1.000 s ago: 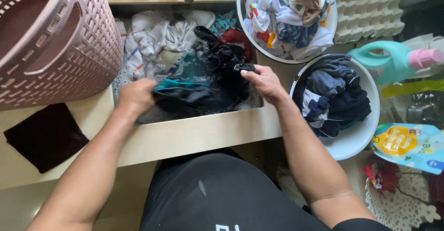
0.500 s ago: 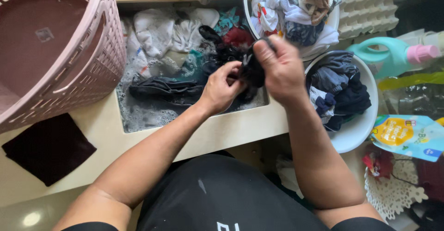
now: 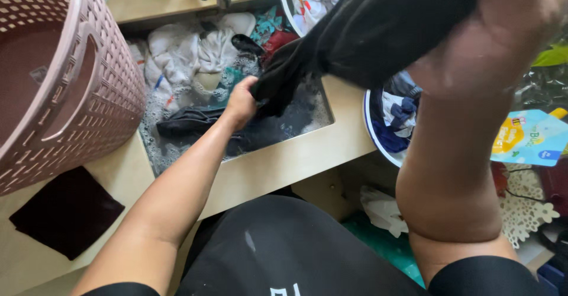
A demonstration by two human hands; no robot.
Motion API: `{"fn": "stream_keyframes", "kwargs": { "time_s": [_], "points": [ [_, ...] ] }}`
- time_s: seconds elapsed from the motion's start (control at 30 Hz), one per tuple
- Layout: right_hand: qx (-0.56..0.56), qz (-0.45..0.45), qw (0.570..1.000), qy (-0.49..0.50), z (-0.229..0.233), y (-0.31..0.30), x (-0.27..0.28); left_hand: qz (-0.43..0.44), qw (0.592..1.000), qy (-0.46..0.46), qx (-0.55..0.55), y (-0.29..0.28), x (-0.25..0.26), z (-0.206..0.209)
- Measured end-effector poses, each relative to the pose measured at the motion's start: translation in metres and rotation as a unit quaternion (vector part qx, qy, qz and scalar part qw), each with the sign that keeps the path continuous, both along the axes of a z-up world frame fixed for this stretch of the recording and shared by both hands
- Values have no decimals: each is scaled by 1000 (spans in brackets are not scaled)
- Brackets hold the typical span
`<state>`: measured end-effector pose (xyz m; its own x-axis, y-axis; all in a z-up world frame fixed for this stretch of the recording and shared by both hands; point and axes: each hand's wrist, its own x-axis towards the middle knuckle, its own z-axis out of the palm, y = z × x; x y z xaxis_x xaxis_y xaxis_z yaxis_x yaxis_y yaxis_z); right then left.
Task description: The person hand-washes various small clothing items in a sink filled with soapy water. They scrub and rinse items one by one, including socks and underwear, and place the cleaned items into a white bowl on the counter.
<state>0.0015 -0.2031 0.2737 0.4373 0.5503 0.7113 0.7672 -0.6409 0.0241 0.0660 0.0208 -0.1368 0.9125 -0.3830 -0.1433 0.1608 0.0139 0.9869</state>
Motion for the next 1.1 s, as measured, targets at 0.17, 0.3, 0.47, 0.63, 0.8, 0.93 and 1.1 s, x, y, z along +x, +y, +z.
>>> {"fn": "stream_keyframes", "kwargs": {
  "time_s": [0.17,0.3,0.47,0.63,0.8,0.93,1.1],
  "points": [
    [413,92,822,380,-42,-17,-11,67,957,68,-276,33,14,56],
    [318,-29,782,535,-109,-23,7,12,979,-80,-188,59,18,128],
    [47,-136,960,241,-166,25,0,1,949,-308,72,36,1,187],
    [267,-49,870,411,-179,61,-4,11,905,-402,135,23,-14,246],
    [266,-5,808,525,-179,22,7,-211,851,-244,415,58,-6,253],
    [201,-28,795,571,-183,-8,4,-268,899,-95,332,75,-11,199],
    [208,-127,762,599,-267,-7,36,-25,999,41,14,55,3,93]
  ]
}}
